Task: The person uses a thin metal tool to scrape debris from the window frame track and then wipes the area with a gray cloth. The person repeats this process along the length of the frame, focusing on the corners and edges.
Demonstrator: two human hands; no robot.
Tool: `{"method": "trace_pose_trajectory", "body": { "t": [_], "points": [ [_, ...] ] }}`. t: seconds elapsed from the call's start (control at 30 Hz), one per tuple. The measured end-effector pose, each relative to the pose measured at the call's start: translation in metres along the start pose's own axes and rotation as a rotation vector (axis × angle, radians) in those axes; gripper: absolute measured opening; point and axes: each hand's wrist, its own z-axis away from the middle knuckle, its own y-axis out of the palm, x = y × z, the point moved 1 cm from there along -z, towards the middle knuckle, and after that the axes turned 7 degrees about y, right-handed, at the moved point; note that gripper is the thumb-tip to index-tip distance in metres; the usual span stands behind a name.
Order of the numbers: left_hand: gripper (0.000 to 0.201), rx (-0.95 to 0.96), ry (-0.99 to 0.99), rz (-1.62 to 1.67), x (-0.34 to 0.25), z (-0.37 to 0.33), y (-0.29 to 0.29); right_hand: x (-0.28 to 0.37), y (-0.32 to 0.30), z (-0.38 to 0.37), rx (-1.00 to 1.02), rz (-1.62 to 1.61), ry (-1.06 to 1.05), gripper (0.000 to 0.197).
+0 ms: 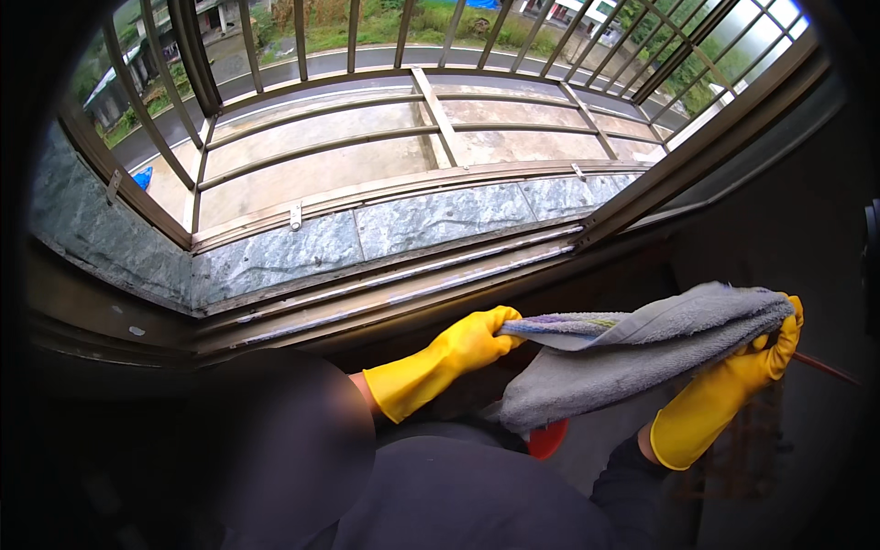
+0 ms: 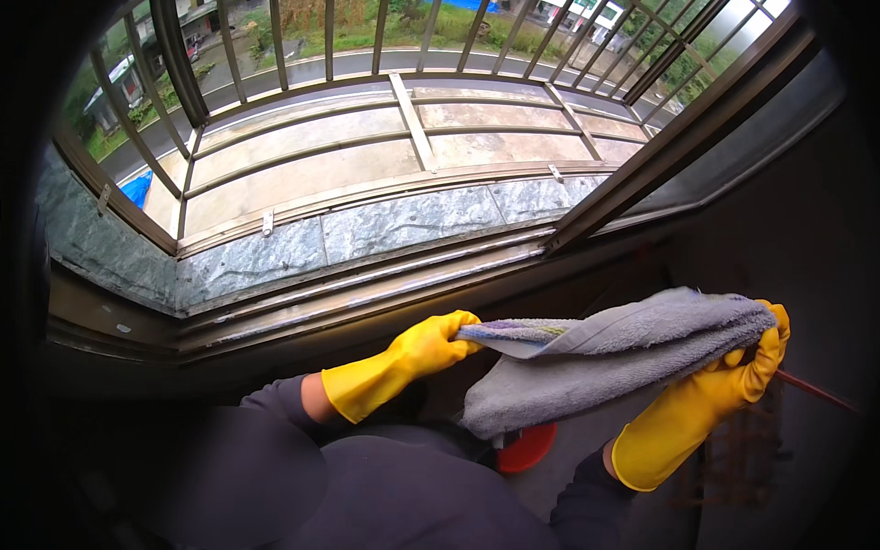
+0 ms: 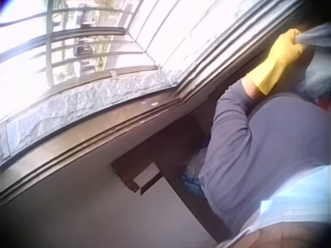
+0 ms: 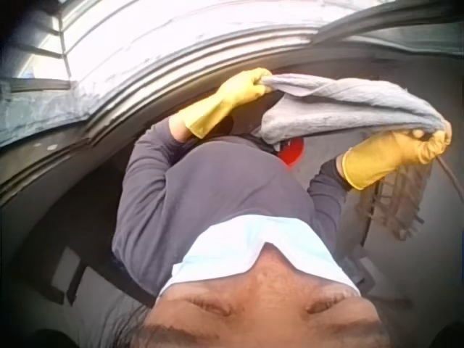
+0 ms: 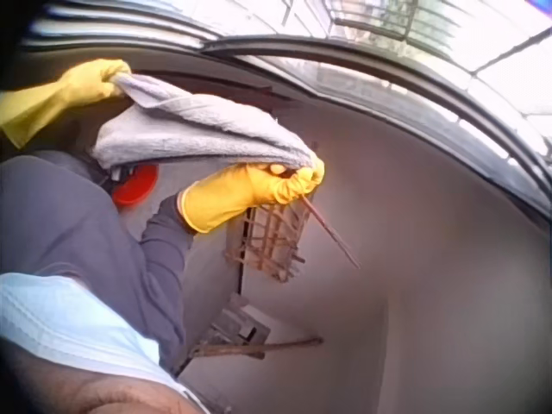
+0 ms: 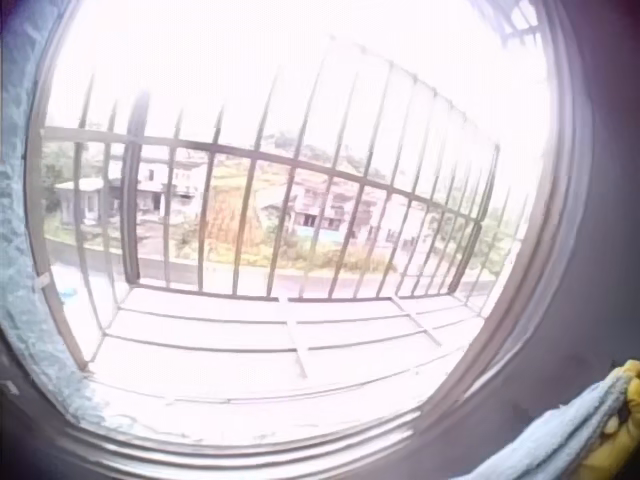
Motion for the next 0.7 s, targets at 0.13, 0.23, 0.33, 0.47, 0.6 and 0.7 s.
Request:
{"method": "trace_pose_trajectory", "body": {
  "t": [0.13, 0.23, 0.33, 0.47, 0.6, 0.7],
  "points": [
    [0.027, 0.034, 0.244, 0.607, -0.009, 0.052, -0.047, -0.016, -0.01, 0.004, -0.262, 0.023, -0.024, 0.021],
    [0.034, 0.024, 0.376, 0.569, -0.036, 0.089, -0.068, -0.032, -0.023, 0.013, 0.335, 0.012, 0.056, 0.017],
    [0.029, -0.053, 0.367, 0.388, -0.072, 0.133, -0.078, -0.058, -0.008, 0.018, 0.146, 0.231, -0.013, 0.013],
    [0.014, -0.278, 0.557, 0.003, -0.085, 0.185, -0.087, -0.091, 0.008, 0.016, 0.144, 0.377, -0.032, 0.009],
    [0.028, -0.769, 0.692, -0.646, -0.101, 0.212, -0.095, -0.124, 0.038, 0.038, 0.276, 0.459, -0.035, 0.011],
    [0.04, -0.691, 0.501, 0.093, -0.09, 0.254, -0.096, -0.143, 0.054, 0.068, 0.425, 0.466, 0.08, 0.01]
  ]
}}
